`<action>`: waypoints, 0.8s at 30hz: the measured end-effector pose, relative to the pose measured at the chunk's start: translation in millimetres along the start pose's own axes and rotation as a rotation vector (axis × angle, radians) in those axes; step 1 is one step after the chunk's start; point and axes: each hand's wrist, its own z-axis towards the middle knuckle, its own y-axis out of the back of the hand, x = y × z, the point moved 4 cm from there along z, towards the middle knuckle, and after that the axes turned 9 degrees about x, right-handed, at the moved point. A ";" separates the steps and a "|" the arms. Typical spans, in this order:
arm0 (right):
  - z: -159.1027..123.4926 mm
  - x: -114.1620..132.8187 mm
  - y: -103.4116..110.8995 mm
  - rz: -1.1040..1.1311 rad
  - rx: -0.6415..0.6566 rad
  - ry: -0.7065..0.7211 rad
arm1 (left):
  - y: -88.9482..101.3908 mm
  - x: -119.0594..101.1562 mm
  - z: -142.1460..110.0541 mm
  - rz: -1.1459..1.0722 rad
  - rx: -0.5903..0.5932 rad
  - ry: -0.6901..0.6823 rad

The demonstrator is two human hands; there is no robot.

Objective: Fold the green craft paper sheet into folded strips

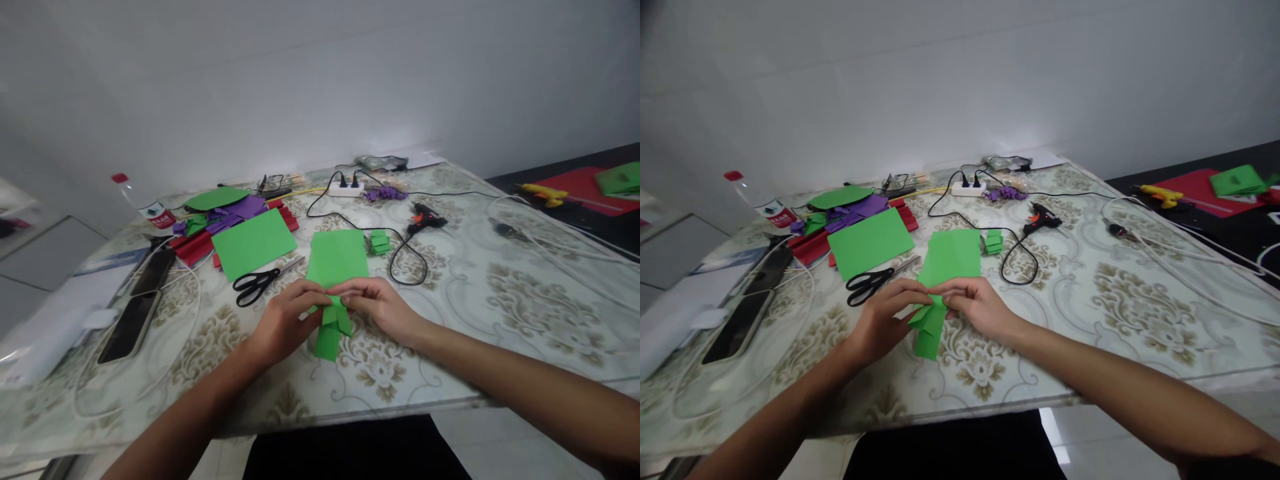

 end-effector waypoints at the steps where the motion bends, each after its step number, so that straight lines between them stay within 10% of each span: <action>1: -0.1 -0.5 0.3 -0.002 0.002 0.002 | -0.2 0.1 0.0 -0.002 0.002 0.003; 24: 1.3 3.1 -3.2 0.128 -0.013 0.010 | -0.8 2.0 -1.6 0.009 -0.044 0.020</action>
